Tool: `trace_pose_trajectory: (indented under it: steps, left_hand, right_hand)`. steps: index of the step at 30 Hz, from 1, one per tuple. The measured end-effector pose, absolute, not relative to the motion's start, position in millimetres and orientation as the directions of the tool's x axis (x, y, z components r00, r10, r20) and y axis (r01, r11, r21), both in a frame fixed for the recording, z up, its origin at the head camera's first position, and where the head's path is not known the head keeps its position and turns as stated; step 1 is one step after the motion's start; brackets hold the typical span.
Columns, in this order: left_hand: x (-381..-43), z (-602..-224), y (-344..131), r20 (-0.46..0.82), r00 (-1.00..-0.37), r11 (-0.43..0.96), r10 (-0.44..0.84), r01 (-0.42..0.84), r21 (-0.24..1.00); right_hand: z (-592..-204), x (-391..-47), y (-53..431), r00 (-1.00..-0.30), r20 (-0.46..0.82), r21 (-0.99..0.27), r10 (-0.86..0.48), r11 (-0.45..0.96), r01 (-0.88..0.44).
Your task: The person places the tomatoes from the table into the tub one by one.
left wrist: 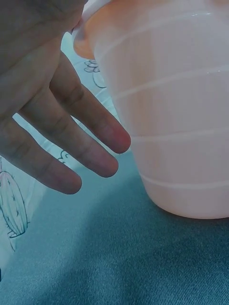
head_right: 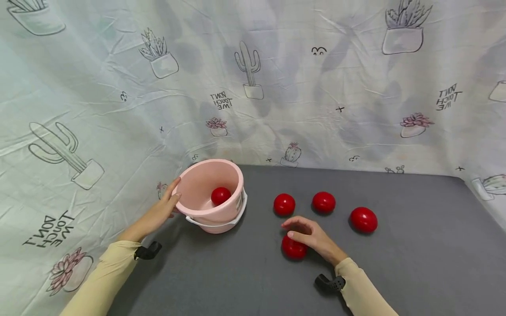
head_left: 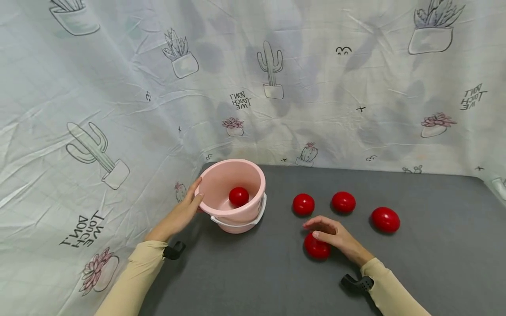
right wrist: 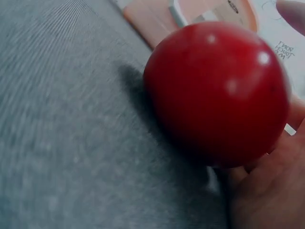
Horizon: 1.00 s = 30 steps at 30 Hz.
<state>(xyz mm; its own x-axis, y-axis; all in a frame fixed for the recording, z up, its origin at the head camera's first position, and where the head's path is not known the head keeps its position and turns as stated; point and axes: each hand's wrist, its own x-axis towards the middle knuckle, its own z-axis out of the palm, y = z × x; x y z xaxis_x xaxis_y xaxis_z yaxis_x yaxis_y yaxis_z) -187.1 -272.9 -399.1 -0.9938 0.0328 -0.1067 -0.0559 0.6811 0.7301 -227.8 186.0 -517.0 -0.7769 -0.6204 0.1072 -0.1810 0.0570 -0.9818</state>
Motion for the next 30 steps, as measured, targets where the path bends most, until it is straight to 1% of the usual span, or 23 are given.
trace_pose_trajectory:
  steps: [4,7,15,20,25,30]
  left_hand:
    - [-186.7,-400.1,-273.2,-0.118,-0.993,0.681,0.027,-0.068,0.729]
    - [-186.6,-401.1,-272.7,-0.134,-0.991,0.687,0.007,-0.093,0.721]
    - [-190.0,-402.1,-270.5,-0.142,-0.99,0.692,0.007,-0.098,0.715]
    - [-189.9,-400.2,-272.3,-0.141,-0.99,0.691,0.004,-0.099,0.716]
    - [-188.0,-397.3,-275.5,-0.134,-0.991,0.702,0.009,-0.089,0.707]
    - [-186.3,-396.7,-276.4,-0.124,-0.992,0.7,0.012,-0.08,0.709]
  right_hand:
    - [-517.1,-224.6,184.6,-0.773,0.07,-0.976,-0.631,0.116,-0.183]
    - [-517.2,-221.5,184.7,-0.753,0.055,-0.971,-0.656,0.139,-0.193]
    - [-517.9,-218.5,184.9,-0.709,0.033,-0.954,-0.705,0.19,-0.232]
    - [-516.4,-219.5,179.8,-0.707,0.04,-0.931,-0.706,0.23,-0.282]
    - [-517.4,-220.3,174.8,-0.711,0.046,-0.928,-0.701,0.233,-0.29]
    - [-518.6,-222.6,176.4,-0.708,0.041,-0.943,-0.705,0.206,-0.26]
